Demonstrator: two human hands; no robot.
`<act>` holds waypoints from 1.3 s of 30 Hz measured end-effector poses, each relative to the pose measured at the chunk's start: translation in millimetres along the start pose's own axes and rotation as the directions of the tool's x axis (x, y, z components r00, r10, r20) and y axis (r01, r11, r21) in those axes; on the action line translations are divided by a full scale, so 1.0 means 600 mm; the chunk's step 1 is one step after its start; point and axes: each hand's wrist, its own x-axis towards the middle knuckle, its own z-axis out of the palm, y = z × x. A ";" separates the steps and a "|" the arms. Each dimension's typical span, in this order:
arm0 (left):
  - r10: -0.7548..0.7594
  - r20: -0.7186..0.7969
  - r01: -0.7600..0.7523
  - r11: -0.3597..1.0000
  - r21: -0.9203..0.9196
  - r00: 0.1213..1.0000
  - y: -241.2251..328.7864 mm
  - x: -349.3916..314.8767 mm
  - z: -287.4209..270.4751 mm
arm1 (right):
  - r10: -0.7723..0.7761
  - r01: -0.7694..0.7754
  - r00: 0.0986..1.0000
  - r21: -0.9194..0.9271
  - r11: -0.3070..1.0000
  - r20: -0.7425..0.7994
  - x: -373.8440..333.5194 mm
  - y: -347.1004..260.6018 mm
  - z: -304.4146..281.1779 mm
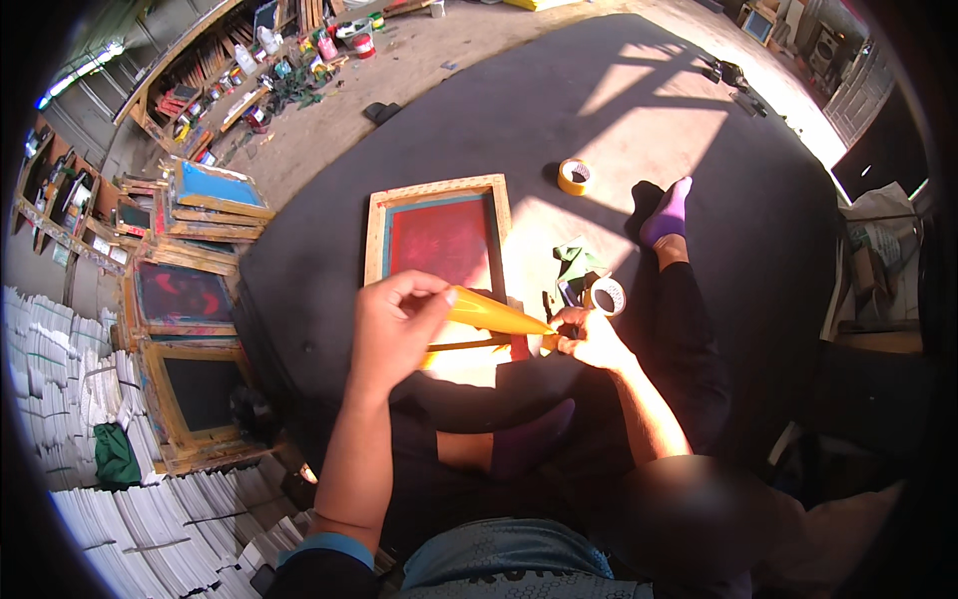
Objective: The person sits cross-legged on the floor and applies yellow masking tape to the edges of a wooden screen printing frame. They use scissors to cut the tape and smooth it down along the frame's perimeter.
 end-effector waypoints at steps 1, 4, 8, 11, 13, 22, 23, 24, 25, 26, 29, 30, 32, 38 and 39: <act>0.033 -0.019 -0.032 0.998 0.046 0.999 -0.010 0.012 -0.015 | 0.003 -0.004 1.000 0.112 0.994 0.011 0.004 0.000 -0.001; 0.023 -0.030 -0.021 0.997 0.069 0.999 -0.019 0.028 -0.062 | -0.084 0.083 0.996 0.199 0.976 -0.007 0.009 -0.006 0.012; 0.038 0.014 -0.040 0.982 0.185 0.999 -0.023 0.044 -0.121 | 0.094 -0.109 0.994 0.431 0.896 0.055 0.006 -0.029 0.059; 0.058 0.038 -0.064 0.976 0.207 0.998 -0.010 0.053 -0.149 | 0.113 -0.169 0.983 0.468 0.868 0.145 0.004 -0.047 0.088; 0.108 0.060 -0.119 0.964 0.238 0.992 -0.001 0.060 -0.162 | 0.097 -0.144 0.985 0.363 0.921 0.143 0.008 -0.067 0.098; 0.184 0.125 -0.205 0.960 0.189 0.975 0.055 0.100 -0.162 | 0.104 -0.147 0.989 0.782 0.605 0.105 0.021 -0.117 0.201; 0.171 0.138 -0.197 0.959 0.203 0.976 0.063 0.105 -0.161 | 0.082 -0.139 0.990 0.784 0.605 0.112 0.019 -0.102 0.211; 0.156 0.151 -0.187 0.958 0.219 0.976 0.069 0.109 -0.160 | 0.061 -0.131 0.991 0.787 0.603 0.119 0.018 -0.102 0.216; 0.149 0.163 -0.187 0.952 0.244 0.975 0.074 0.113 -0.159 | 0.076 -0.152 0.988 0.785 0.601 0.133 0.014 -0.101 0.217; 0.141 0.186 -0.187 0.947 0.260 0.972 0.074 0.117 -0.162 | 0.110 -0.176 0.984 0.789 0.589 0.137 0.012 -0.102 0.219; 0.136 0.231 -0.201 0.937 0.287 0.963 0.068 0.133 -0.166 | 0.189 -0.208 0.975 0.769 0.605 0.115 0.008 -0.098 0.230; 0.142 0.230 -0.206 0.937 0.284 0.963 0.066 0.135 -0.165 | 0.236 -0.207 0.969 0.744 0.635 0.069 0.006 -0.103 0.229; 0.179 0.239 -0.252 0.912 0.324 0.954 0.074 0.136 -0.165 | 0.319 -0.209 0.947 0.691 0.692 -0.033 0.001 -0.116 0.213; 0.251 0.339 -0.403 0.754 0.518 0.906 0.102 0.115 -0.157 | -0.146 0.150 0.904 -0.020 0.988 -0.401 0.063 -0.188 0.159; 0.249 0.372 -0.418 0.759 0.499 0.894 0.108 0.115 -0.145 | -0.272 0.250 0.858 -0.108 0.962 -0.436 0.082 -0.227 0.142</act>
